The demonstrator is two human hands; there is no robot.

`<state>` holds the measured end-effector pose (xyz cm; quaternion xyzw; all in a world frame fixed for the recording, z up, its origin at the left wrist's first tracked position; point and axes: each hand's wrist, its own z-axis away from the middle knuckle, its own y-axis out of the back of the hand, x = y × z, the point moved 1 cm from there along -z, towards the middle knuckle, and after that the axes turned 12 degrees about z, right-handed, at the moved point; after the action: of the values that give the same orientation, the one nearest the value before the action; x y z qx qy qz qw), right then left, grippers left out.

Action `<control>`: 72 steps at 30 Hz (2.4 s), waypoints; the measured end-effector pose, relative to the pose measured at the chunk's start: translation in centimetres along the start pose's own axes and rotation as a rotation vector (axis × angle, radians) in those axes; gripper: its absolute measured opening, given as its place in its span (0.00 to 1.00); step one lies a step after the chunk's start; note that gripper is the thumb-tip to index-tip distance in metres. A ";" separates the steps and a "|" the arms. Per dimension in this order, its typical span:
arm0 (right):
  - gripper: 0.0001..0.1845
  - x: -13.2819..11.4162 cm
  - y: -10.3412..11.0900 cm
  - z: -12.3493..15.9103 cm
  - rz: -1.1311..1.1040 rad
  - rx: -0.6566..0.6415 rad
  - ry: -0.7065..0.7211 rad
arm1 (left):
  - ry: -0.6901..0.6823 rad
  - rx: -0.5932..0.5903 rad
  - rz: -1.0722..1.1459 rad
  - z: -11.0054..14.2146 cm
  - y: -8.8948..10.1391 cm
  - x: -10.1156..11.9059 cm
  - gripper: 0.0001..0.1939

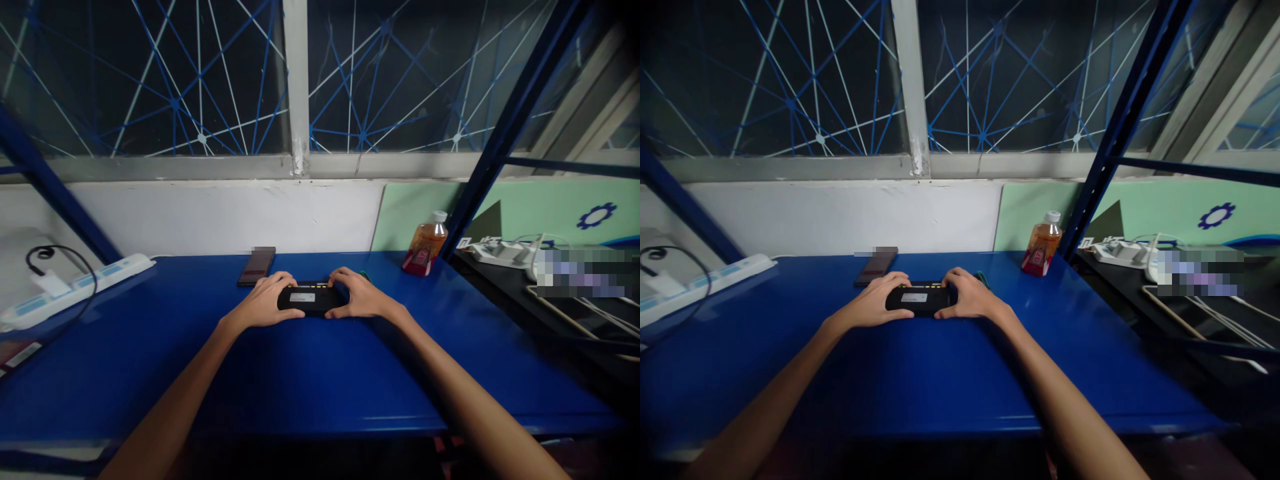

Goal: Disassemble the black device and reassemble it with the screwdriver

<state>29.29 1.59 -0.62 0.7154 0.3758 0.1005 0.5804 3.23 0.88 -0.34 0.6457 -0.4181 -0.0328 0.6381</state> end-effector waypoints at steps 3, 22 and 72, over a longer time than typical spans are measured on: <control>0.32 -0.1 -0.3 0.0 0.034 -0.012 -0.004 | 0.025 -0.020 0.000 0.0 -0.2 -0.1 0.28; 0.30 0.2 0.7 0.0 0.031 -0.012 0.013 | 0.014 0.054 -0.013 -0.1 -0.7 0.1 0.30; 0.27 0.7 0.1 0.0 0.116 -0.059 0.009 | 0.006 -0.075 0.127 0.7 2.6 -2.2 0.35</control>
<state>29.85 2.04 -0.79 0.7180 0.3333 0.1484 0.5927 0.13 2.01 0.66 0.5937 -0.4548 -0.0059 0.6638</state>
